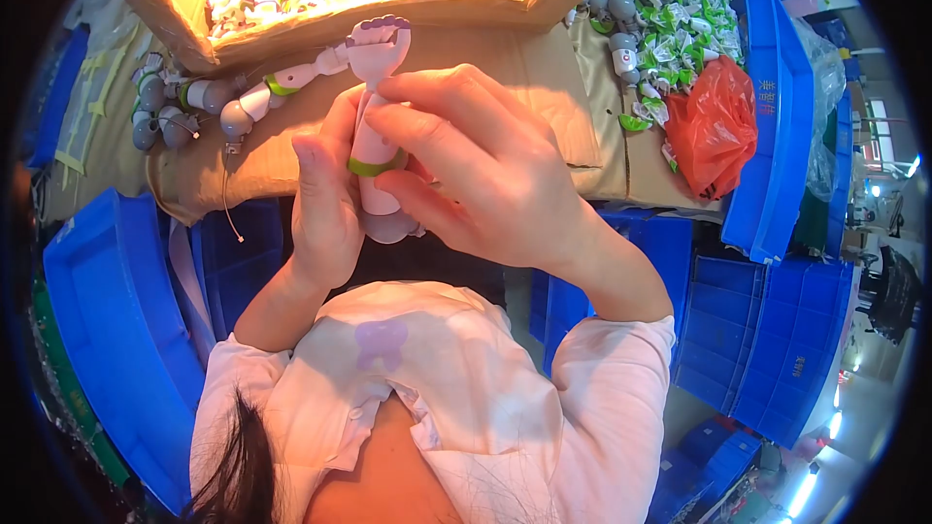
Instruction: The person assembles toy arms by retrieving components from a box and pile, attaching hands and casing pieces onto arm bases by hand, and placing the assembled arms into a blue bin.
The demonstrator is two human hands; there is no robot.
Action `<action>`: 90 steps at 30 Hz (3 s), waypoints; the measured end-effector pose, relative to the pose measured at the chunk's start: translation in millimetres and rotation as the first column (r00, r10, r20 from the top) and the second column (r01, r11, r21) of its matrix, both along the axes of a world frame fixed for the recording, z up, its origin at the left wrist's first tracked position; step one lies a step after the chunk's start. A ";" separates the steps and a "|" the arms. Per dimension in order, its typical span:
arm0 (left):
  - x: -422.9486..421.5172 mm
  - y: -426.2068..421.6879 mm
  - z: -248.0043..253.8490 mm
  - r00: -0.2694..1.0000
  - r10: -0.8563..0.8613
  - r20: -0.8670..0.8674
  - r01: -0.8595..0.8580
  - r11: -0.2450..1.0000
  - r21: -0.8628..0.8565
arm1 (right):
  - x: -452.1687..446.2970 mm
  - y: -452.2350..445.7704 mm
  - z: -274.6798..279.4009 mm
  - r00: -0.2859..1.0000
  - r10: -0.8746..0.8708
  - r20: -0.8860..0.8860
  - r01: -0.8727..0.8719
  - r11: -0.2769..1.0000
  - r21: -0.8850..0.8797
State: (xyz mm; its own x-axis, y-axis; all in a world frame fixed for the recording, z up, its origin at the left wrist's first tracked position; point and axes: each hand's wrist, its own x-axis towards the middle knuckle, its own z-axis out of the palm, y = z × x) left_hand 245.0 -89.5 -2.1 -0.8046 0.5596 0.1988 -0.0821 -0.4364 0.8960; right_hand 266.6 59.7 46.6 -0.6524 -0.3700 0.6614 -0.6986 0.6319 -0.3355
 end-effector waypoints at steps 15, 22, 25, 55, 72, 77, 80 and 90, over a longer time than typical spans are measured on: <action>4.9 -2.8 8.7 0.993 0.065 -0.104 -0.071 0.996 -0.060 | 7.8 4.3 3.6 1.000 -0.002 -0.015 0.003 0.999 0.052; 0.0 -4.1 6.0 0.981 0.141 -0.136 -0.164 0.972 -0.171 | 7.4 6.5 10.2 0.982 0.101 0.158 -0.091 0.994 -0.066; -1.9 -6.1 5.3 0.943 0.155 -0.295 -0.234 0.939 -0.254 | 12.6 6.5 8.5 0.938 0.078 0.338 0.107 0.861 -0.497; -29.2 -24.9 8.8 0.591 -0.787 0.178 0.806 0.566 -0.172 | 17.0 30.7 27.1 0.926 0.378 0.024 -0.360 0.859 0.363; -85.1 -39.9 2.7 0.496 -0.375 -0.783 -0.862 -0.105 -0.496 | -30.2 33.3 -56.7 0.925 -0.007 0.380 0.083 0.980 -0.183; -89.4 -45.7 1.4 0.450 -0.420 -0.788 -0.876 -0.038 -0.481 | -33.5 29.3 -73.9 0.890 0.075 0.450 0.046 0.967 -0.251; -71.7 -49.6 22.2 0.373 -0.309 -0.875 -0.903 0.095 -0.419 | -36.2 28.6 -76.0 0.905 0.080 0.418 0.036 0.965 -0.262; -35.6 -196.1 102.1 0.361 0.907 -0.215 -0.920 0.385 0.078 | -39.1 4.1 -50.8 0.897 0.178 0.404 -0.144 0.983 -0.113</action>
